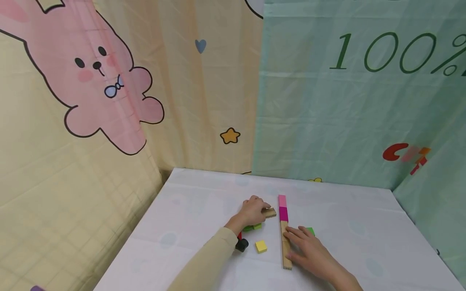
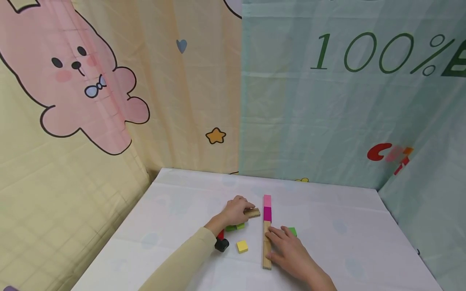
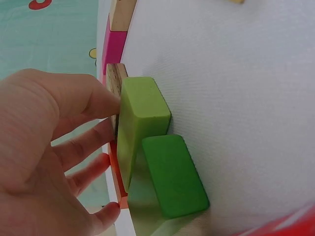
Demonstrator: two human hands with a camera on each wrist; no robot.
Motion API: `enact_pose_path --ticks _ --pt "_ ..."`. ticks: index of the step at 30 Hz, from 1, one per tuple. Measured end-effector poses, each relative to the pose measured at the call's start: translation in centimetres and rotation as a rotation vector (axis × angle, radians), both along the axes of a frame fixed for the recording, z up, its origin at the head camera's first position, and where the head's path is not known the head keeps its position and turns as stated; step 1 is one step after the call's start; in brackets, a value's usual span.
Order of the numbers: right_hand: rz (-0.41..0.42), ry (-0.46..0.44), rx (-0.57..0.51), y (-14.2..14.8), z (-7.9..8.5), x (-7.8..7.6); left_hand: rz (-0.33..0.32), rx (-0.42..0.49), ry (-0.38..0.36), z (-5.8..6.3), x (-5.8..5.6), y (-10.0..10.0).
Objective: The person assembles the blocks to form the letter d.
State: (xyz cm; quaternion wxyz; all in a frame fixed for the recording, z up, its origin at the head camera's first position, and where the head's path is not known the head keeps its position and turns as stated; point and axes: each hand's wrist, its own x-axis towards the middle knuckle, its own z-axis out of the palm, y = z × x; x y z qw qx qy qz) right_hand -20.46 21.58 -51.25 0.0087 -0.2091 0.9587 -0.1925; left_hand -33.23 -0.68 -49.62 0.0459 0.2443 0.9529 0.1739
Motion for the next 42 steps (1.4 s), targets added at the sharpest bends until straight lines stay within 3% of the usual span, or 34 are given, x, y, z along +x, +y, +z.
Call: enact_pose_path --ticks 20,31,42 --pt "0.031 0.049 -0.013 0.25 -0.31 0.06 -0.001 0.019 0.027 -0.19 0.5 -0.16" --pt "0.023 0.028 -0.01 0.2 -0.1 0.0 -0.047 0.017 0.124 -0.33 0.68 0.0" --pt "0.018 0.019 -0.006 0.16 -0.2 -0.16 -0.04 0.043 0.119 -0.54 0.95 0.16"
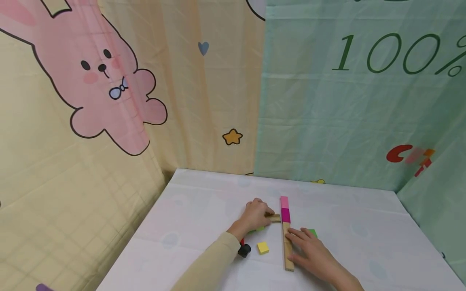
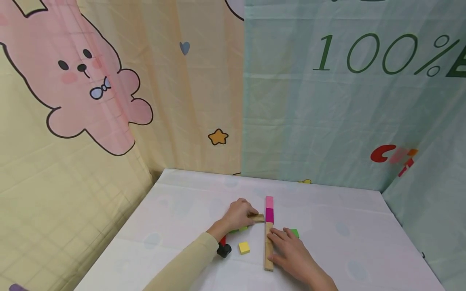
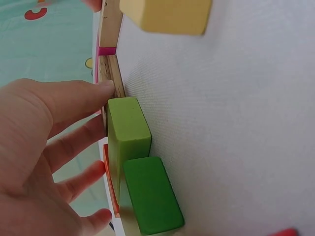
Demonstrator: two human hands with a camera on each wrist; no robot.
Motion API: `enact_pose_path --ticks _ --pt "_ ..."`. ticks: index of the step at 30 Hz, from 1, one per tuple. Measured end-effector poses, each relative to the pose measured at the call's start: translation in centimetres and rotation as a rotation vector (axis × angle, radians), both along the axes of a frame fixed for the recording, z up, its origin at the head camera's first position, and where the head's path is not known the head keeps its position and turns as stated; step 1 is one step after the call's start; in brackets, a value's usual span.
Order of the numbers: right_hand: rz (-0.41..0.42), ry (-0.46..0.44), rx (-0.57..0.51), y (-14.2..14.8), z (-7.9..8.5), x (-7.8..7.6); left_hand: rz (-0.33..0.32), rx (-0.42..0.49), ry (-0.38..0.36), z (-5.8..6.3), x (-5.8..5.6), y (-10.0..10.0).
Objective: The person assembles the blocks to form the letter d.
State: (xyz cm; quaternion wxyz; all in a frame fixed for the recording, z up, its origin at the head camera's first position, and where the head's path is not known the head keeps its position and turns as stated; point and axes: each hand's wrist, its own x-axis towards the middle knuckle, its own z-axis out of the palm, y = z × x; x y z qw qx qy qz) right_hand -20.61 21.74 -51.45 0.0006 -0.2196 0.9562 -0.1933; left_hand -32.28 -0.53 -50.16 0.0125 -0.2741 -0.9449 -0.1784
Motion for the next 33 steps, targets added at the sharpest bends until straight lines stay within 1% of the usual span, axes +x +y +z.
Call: enact_pose_path --ticks 6,22,28,33 --pt "0.005 -0.014 -0.006 0.12 0.12 0.07 0.01 0.002 -0.009 0.01 0.24 0.31" --pt "0.003 -0.008 -0.011 0.12 0.23 0.19 0.031 0.002 -0.008 -0.28 0.33 0.65" --pt "0.019 0.003 -0.017 0.19 0.33 0.28 0.031 -0.004 -0.008 -0.18 0.38 0.64" --pt "0.024 -0.002 -0.016 0.2 0.4 0.28 0.034 0.01 -0.021 0.0 0.35 0.49"
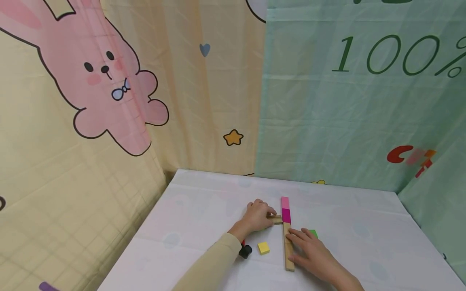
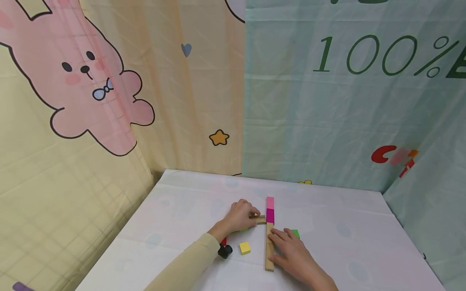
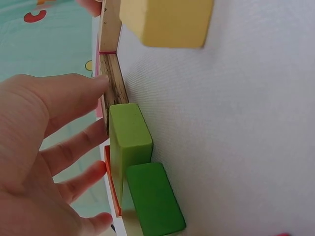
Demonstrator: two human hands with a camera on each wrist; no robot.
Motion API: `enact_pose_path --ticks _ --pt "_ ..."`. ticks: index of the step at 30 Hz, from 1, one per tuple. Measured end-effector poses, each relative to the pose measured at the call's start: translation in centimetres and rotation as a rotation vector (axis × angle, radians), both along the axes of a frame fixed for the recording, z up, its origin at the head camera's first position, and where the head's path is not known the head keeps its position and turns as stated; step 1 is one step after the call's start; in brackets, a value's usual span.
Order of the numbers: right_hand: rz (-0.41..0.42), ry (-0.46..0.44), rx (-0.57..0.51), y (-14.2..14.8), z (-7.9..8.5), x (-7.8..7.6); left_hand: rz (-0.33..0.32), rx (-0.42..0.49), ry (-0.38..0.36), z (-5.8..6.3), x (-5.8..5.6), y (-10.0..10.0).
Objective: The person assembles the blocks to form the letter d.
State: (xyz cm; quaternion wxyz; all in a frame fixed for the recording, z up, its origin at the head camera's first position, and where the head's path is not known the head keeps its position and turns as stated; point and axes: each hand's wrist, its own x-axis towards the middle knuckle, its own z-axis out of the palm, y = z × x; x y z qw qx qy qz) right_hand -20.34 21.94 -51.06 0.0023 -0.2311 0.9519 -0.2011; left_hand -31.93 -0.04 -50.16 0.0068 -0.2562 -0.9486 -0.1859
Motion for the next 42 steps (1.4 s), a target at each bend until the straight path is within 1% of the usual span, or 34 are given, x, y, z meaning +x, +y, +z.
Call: enact_pose_path --ticks 3,7,12,15,19,22,24,26,28,32,35,38,42 --pt "0.002 0.004 0.002 0.0 0.0 0.0 -0.008 0.021 -0.012 0.1 -0.1 -0.2" --pt "-0.017 -0.013 0.021 -0.2 -0.1 0.0 -0.02 0.086 -0.036 0.7 -0.4 -0.7" --pt "-0.063 -0.051 0.046 -0.4 -0.1 -0.2 0.007 0.173 -0.092 1.7 -1.0 -1.6" --pt "-0.066 -0.049 0.047 -0.4 -0.1 -0.3 0.02 0.194 -0.105 2.3 -1.4 -2.1" --pt "-0.05 -0.036 0.038 -0.2 -0.1 -0.4 0.011 0.205 -0.103 2.8 -2.1 -3.0" --pt "-0.045 -0.042 0.029 -0.2 -0.1 -0.4 0.011 0.211 -0.114 2.7 -2.4 -3.7" --pt "-0.052 -0.052 0.028 -0.3 -0.1 -0.3 0.01 0.205 -0.128 2.4 -2.5 -4.1" --pt "-0.057 -0.06 0.027 -0.4 -0.1 -0.3 0.006 0.205 -0.154 2.2 -2.5 -4.5" --pt "-0.053 -0.057 0.026 -0.4 -0.1 -0.2 -0.004 0.198 -0.181 1.9 -2.4 -4.9" --pt "-0.036 -0.043 0.018 -0.3 -0.1 -0.1 -0.033 0.21 -0.253 1.3 -1.9 -5.7" --pt "-0.03 -0.031 0.018 -0.2 -0.1 -0.1 -0.055 0.226 -0.283 0.9 -1.6 -6.1" --pt "-0.02 -0.015 0.02 -0.1 -0.2 -0.1 -0.081 0.195 -0.26 0.6 -1.5 -6.3" --pt "-0.023 -0.015 0.021 -0.2 -0.3 -0.2 -0.149 0.088 -0.174 0.2 -1.3 -6.5"
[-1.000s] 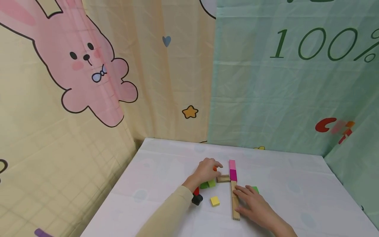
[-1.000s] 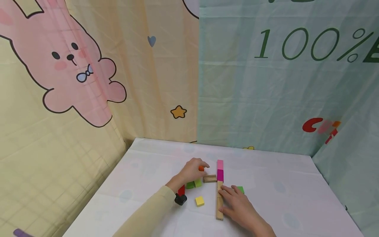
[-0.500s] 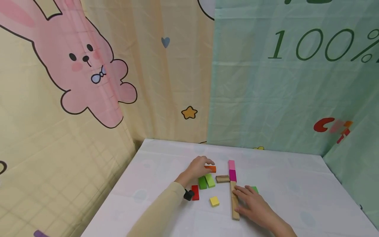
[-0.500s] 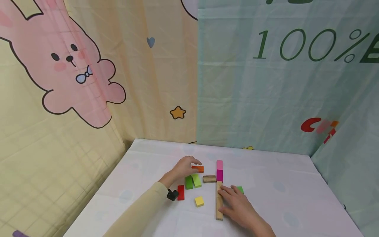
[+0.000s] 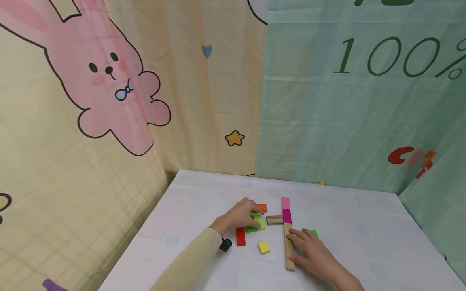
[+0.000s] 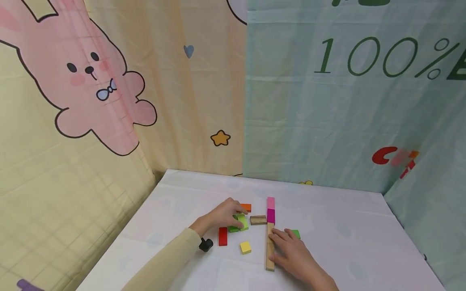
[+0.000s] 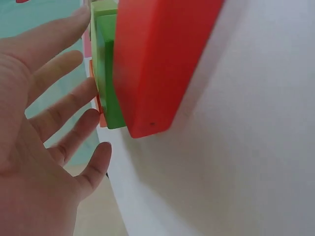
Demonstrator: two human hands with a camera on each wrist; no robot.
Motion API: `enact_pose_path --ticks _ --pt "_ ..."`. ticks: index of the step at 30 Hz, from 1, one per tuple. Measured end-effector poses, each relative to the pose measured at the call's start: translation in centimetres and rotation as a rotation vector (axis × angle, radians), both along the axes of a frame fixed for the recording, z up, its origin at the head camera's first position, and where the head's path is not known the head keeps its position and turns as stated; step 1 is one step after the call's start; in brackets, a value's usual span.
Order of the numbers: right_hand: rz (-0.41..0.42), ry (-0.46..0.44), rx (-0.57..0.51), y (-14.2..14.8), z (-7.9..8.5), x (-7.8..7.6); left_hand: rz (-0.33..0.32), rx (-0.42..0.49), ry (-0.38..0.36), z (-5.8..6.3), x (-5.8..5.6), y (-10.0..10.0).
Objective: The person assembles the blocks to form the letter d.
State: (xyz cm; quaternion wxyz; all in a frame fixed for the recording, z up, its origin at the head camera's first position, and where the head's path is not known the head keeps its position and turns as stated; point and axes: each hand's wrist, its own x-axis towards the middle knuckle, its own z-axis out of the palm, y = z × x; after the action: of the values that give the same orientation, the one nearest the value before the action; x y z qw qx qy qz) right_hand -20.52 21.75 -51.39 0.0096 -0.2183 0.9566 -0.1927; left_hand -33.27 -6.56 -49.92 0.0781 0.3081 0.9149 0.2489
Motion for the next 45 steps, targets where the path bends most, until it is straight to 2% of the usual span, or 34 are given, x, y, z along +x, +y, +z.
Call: enact_pose_path --ticks 3,10,23,31,38,45 --pt "-0.013 -0.01 0.003 -0.1 0.0 0.0 -0.036 -0.056 0.055 -0.1 0.1 0.0" --pt "-0.016 -0.005 0.014 -0.1 -0.1 0.0 -0.048 -0.143 0.07 0.0 0.6 0.0" --pt "-0.022 -0.018 0.007 -0.1 0.3 0.2 -0.088 -0.2 0.171 0.3 0.7 0.1" --pt "-0.013 -0.033 -0.022 0.0 0.3 0.3 -0.06 -0.213 0.142 0.4 0.8 0.1" --pt "-0.033 -0.043 0.009 -0.2 0.3 0.2 -0.036 -0.178 0.091 0.8 1.3 0.0" --pt "-0.034 -0.042 0.009 -0.2 0.2 0.2 -0.017 -0.161 0.097 0.9 1.6 -0.2"
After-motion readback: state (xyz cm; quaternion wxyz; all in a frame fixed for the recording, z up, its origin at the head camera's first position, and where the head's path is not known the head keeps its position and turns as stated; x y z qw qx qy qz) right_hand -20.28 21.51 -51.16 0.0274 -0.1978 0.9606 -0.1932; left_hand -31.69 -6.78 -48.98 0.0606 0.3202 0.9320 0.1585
